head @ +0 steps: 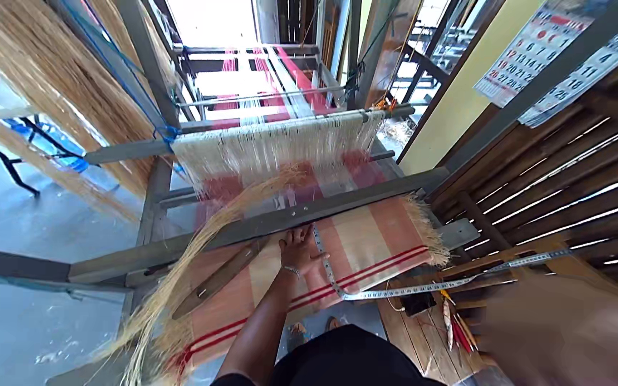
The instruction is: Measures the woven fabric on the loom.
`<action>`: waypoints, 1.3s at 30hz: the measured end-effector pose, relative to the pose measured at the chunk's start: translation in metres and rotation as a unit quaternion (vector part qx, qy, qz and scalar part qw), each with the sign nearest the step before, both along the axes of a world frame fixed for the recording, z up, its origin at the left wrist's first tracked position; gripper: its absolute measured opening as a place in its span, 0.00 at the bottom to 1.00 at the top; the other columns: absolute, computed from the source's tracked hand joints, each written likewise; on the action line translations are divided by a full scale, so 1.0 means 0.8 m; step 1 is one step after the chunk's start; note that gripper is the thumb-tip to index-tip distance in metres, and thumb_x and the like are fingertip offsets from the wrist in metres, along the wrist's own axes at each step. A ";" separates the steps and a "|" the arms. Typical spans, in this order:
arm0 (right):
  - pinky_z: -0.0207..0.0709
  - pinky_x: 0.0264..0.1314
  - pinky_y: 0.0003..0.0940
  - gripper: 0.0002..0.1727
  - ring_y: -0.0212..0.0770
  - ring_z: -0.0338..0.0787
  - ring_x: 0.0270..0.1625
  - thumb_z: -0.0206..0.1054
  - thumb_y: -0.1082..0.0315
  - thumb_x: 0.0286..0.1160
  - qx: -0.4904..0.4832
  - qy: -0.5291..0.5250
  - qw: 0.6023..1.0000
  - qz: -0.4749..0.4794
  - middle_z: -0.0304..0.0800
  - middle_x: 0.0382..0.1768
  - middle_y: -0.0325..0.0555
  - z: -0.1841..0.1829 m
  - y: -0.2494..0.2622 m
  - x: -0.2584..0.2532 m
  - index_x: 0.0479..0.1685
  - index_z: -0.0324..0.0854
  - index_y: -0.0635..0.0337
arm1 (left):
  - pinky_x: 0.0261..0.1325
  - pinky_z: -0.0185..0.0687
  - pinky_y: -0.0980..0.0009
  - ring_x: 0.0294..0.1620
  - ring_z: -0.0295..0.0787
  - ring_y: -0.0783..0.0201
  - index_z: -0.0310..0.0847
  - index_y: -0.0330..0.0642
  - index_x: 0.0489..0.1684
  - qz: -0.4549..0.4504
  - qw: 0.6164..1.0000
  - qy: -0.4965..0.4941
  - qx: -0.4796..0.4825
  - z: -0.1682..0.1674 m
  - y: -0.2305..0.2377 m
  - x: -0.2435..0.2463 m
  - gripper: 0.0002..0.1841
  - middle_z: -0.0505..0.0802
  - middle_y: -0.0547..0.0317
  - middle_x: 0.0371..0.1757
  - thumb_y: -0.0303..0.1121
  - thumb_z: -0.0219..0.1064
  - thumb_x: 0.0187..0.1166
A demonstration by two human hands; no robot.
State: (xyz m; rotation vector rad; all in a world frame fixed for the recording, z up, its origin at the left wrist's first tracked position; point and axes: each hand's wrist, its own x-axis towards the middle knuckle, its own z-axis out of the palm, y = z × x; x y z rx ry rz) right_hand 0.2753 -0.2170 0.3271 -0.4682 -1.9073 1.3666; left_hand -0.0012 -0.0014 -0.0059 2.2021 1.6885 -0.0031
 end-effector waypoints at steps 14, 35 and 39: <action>0.81 0.69 0.51 0.33 0.54 0.87 0.65 0.71 0.42 0.75 -0.113 -0.438 0.810 -0.373 0.85 0.64 0.57 -0.421 0.083 -0.108 0.69 0.82 0.59 | 0.73 0.61 0.29 0.84 0.62 0.35 0.52 0.68 0.95 -0.005 0.999 -0.013 0.044 -0.012 0.000 -0.001 0.40 0.68 0.42 0.88 0.71 0.48 0.83; 0.79 0.62 0.45 0.20 0.40 0.88 0.50 0.63 0.55 0.87 -0.420 -0.267 0.830 -0.250 0.92 0.47 0.52 -0.429 0.047 -0.101 0.53 0.88 0.65 | 0.62 0.68 0.34 0.72 0.73 0.35 0.61 0.71 0.91 -0.005 0.991 -0.025 0.134 -0.041 -0.002 -0.003 0.36 0.79 0.42 0.75 0.69 0.51 0.82; 0.82 0.51 0.33 0.17 0.31 0.89 0.43 0.61 0.58 0.89 -0.488 -0.179 0.817 -0.249 0.93 0.44 0.43 -0.448 0.040 -0.105 0.55 0.84 0.64 | 0.60 0.68 0.34 0.71 0.73 0.35 0.61 0.71 0.92 -0.009 0.988 -0.026 0.154 -0.044 -0.004 -0.004 0.36 0.78 0.42 0.75 0.67 0.52 0.83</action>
